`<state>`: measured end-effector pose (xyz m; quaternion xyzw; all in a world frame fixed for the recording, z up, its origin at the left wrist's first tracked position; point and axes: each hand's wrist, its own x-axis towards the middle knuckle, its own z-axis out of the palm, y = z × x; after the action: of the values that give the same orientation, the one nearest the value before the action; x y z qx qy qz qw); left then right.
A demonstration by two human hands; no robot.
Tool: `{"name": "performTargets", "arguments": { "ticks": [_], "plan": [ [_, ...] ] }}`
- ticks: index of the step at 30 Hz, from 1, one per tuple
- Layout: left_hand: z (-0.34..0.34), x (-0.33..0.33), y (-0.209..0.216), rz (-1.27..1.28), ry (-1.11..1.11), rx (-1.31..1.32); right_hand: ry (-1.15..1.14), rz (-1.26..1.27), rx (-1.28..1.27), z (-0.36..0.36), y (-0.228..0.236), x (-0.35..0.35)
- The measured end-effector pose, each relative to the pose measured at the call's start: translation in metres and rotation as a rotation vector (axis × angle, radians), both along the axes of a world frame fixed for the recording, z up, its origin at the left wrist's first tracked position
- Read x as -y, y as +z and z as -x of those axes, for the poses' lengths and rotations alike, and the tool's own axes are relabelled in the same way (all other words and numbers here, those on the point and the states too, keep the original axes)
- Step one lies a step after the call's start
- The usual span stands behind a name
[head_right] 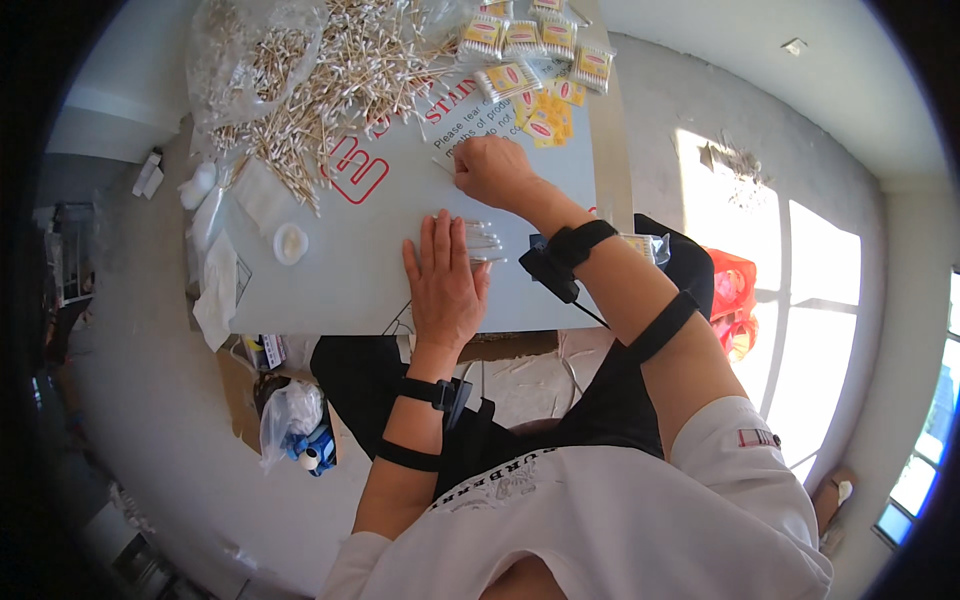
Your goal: Packing small bundles of cotton buds into plastic bags and sealing them.
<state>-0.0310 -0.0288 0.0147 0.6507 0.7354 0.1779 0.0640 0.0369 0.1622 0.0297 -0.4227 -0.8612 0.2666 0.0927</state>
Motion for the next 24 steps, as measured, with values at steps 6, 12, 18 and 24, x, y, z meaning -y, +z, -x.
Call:
{"name": "performTargets", "arguments": {
  "ticks": [6, 12, 18, 24],
  "plan": [
    [-0.001, -0.003, 0.002, 0.005, -0.012, 0.001, -0.099, -0.021, -0.195, 0.039, 0.005, -0.027],
    [-0.003, -0.003, -0.003, 0.003, -0.018, 0.013, -0.227, -0.161, 0.08, 0.068, 0.0, -0.041],
    [-0.001, 0.0, -0.003, 0.008, -0.01, -0.023, -0.008, -0.029, -0.022, 0.012, -0.003, -0.027],
    [-0.002, -0.001, -0.006, -0.011, -0.002, -0.043, 0.286, -0.096, -0.184, -0.018, -0.001, 0.01]
  ]
}}
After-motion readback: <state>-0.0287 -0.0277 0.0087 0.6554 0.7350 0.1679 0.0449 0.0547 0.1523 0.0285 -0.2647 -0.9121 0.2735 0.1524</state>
